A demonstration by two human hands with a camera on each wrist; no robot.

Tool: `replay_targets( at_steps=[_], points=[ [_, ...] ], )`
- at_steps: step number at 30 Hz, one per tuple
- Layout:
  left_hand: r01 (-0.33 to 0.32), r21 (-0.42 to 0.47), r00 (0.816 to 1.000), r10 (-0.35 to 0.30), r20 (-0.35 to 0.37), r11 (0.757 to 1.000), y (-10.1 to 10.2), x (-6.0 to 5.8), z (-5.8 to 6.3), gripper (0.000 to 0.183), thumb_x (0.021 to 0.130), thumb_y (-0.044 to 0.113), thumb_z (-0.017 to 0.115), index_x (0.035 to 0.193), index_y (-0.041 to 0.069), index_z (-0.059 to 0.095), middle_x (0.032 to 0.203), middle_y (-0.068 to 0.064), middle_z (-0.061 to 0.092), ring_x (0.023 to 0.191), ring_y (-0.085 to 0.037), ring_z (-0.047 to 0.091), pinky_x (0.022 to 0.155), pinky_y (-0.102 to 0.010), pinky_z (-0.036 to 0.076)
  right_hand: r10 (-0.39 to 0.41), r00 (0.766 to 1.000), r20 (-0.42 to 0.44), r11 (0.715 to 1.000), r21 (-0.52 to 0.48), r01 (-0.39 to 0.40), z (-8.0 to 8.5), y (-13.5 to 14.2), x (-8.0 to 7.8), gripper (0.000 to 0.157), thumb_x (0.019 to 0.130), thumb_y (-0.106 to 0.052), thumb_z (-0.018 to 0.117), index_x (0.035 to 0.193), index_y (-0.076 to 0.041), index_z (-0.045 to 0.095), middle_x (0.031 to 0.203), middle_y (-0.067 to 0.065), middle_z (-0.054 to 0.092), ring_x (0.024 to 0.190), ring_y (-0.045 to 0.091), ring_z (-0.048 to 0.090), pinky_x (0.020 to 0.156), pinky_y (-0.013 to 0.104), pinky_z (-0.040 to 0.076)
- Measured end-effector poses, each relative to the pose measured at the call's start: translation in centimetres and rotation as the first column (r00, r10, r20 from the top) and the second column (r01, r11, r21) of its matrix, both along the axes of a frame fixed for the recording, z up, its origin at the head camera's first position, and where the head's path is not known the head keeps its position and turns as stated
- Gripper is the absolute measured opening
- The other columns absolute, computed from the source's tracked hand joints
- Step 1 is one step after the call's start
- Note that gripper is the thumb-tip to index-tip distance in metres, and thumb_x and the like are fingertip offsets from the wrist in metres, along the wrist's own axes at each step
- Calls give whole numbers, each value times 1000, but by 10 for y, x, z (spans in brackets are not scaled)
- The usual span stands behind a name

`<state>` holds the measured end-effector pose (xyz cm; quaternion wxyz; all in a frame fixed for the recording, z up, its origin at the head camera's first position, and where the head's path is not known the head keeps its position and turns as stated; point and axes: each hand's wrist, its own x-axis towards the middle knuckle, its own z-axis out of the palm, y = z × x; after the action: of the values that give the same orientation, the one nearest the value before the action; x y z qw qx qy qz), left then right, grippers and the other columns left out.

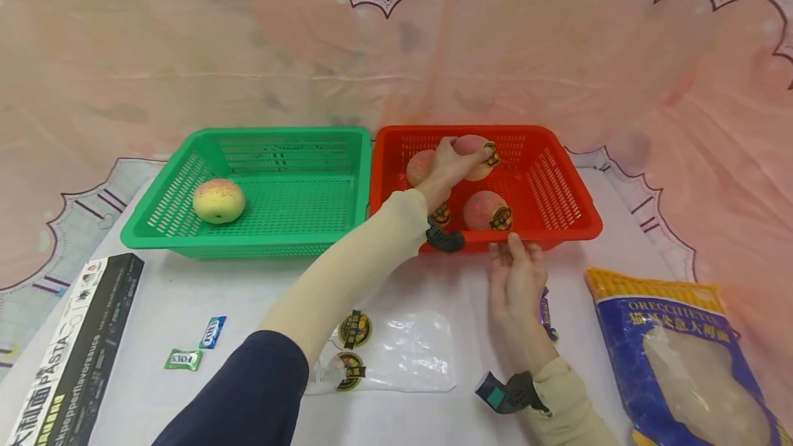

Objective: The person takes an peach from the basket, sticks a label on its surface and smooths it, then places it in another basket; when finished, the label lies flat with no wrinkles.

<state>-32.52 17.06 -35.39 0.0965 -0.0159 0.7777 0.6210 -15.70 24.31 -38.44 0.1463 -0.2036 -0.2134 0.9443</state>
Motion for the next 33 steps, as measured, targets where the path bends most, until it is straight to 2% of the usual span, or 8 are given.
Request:
replay_targets(
  at_steps=[4,8,11,15,19,26,30,33],
  points=[
    [28,-37,999,-26,38,999,4,-5,-3,70,72,40,70,129,18,35,123,1,49,107,-15,51,90,-32,46,14,1000,7,1000,-1,-14,0,0,0,24,81,-2,59,98,-6,43,102,4,39,93,18,38,83,27,41],
    [52,9,991,-53,126,999,7,-9,-7,78,74,39,69,136,17,28,134,0,40,117,-18,45,96,-36,41,24,999,23,1000,7,-24,0,0,1,30,82,-3,59,106,-7,42,105,4,39,98,18,37,88,27,39],
    [56,35,984,-61,165,998,8,-12,-9,78,74,37,69,136,16,27,134,-1,38,117,-19,43,97,-37,41,47,999,21,999,10,-47,1,1,1,34,82,-5,60,111,-8,42,111,2,38,105,17,34,96,27,36],
    [84,8,979,-84,183,996,9,-14,-11,74,74,36,70,133,16,30,131,-2,41,114,-20,45,95,-38,42,66,998,23,998,11,-66,2,3,0,37,81,-6,60,114,-9,42,115,0,37,109,15,32,97,26,35],
    [130,-25,972,-122,199,991,7,-14,-12,74,73,36,70,133,16,30,132,-2,40,116,-20,44,96,-38,41,60,998,25,998,13,-60,3,3,0,33,82,-5,60,110,-8,42,110,1,37,104,16,34,91,25,38],
    [213,-81,950,-187,248,974,2,-14,-15,67,75,31,69,129,15,33,130,-3,41,116,-20,43,98,-38,39,54,998,13,998,10,-54,4,1,-1,32,83,-5,58,109,-8,40,111,1,36,108,16,30,99,26,31],
    [237,-109,948,-205,245,966,2,-15,-14,73,76,30,69,134,15,28,135,-3,38,122,-20,40,100,-37,37,55,998,-2,998,23,-55,3,1,-1,31,84,-5,57,109,-8,39,111,1,36,107,16,30,98,25,31],
    [260,-126,945,-225,237,957,5,-14,-10,80,76,28,69,139,16,22,141,-1,31,128,-19,34,103,-36,34,44,999,-21,999,13,-44,2,3,-1,27,84,-4,56,104,-7,38,105,2,36,101,16,32,92,25,35]
  ],
)
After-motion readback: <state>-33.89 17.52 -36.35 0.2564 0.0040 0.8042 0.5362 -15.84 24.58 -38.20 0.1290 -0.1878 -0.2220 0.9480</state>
